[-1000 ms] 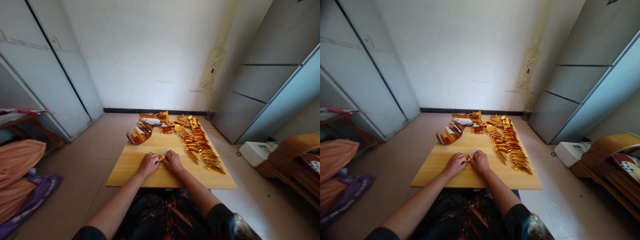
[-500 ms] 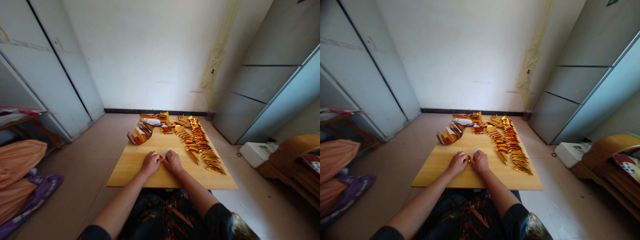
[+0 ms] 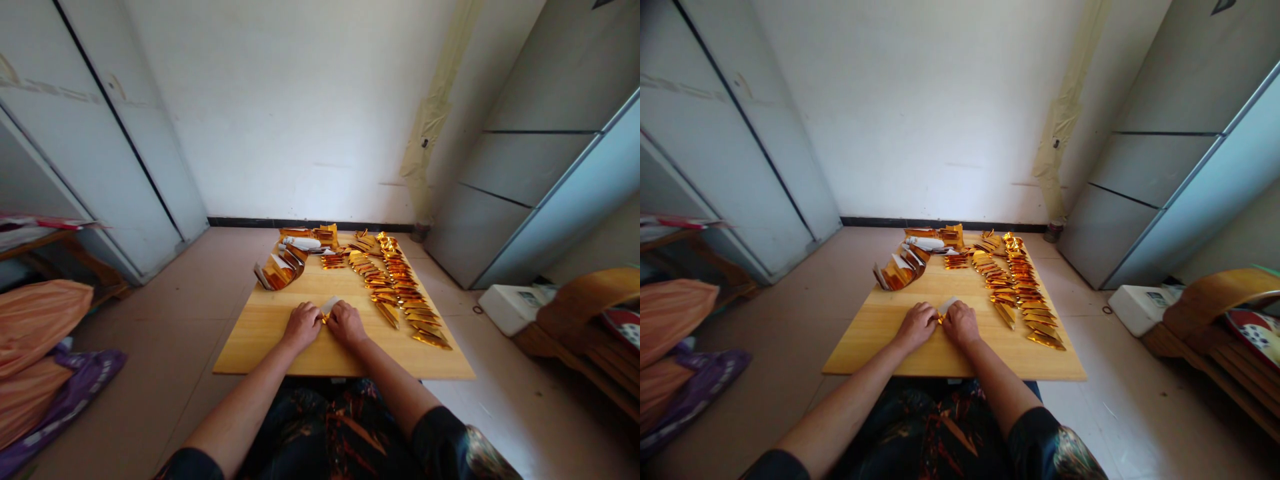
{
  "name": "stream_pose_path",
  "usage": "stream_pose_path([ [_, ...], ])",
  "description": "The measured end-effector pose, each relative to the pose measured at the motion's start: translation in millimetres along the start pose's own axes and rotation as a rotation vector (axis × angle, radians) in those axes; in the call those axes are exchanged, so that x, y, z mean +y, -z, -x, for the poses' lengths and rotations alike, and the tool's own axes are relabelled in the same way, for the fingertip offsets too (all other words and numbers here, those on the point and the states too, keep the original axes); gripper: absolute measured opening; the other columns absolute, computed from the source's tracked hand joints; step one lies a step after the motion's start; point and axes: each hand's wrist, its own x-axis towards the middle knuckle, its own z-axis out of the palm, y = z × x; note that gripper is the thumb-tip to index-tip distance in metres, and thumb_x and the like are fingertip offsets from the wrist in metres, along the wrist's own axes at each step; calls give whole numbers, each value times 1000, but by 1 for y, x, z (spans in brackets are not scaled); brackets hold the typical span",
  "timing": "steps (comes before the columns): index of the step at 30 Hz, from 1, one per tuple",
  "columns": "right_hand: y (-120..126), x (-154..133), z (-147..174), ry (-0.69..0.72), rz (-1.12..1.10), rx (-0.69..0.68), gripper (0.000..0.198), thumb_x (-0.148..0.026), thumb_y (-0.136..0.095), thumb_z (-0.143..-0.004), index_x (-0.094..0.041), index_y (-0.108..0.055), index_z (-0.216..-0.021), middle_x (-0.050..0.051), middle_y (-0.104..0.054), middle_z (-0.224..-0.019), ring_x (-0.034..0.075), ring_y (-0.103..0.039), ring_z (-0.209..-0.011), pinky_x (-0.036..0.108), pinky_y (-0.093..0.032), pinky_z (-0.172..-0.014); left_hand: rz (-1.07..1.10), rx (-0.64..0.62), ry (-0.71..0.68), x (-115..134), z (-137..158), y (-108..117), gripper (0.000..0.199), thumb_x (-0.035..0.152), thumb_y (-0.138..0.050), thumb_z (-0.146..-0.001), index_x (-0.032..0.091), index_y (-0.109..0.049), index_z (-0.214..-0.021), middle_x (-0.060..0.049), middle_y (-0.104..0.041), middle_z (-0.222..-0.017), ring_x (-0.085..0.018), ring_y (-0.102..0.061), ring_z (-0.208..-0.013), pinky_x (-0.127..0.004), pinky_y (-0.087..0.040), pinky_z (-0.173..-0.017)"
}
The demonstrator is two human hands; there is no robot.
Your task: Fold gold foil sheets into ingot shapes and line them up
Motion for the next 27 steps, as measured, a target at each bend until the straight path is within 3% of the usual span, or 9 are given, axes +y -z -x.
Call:
stream_pose_path([
  [9,4,-1,-1,-17,-32,-10,11,-17,-54,-80,-18,-58,-70,2,-58,-82,14,-50,-76,25,-29,-63,-18,26,97,8,2,0,11,14,-56,-79,20,-64,-74,-4,-63,-85,-18,-55,-87,-29,-38,-75],
  [18,-1,1,0,-23,-76,27,12,-15,-54,-80,-17,-57,-68,2,-57,-79,14,-50,-76,24,-30,-65,0,43,189,12,3,-4,12,14,-55,-79,21,-64,-84,-2,-64,-89,-18,-55,-89,-29,-37,-76],
  [22,-3,2,1,-20,-121,60,11,-17,-56,-81,-18,-58,-70,1,-57,-78,14,-51,-76,24,-31,-66,16,43,169,13,5,-4,22,12,-54,-80,25,-65,-93,-1,-64,-92,-17,-55,-91,-29,-37,-77],
  [27,-5,5,0,-16,-156,70,12,-15,-55,-81,-18,-58,-70,2,-58,-78,14,-52,-76,23,-33,-67,22,25,149,12,6,-4,20,16,-55,-82,28,-71,-86,-2,-63,-88,-18,-55,-91,-29,-37,-78],
])
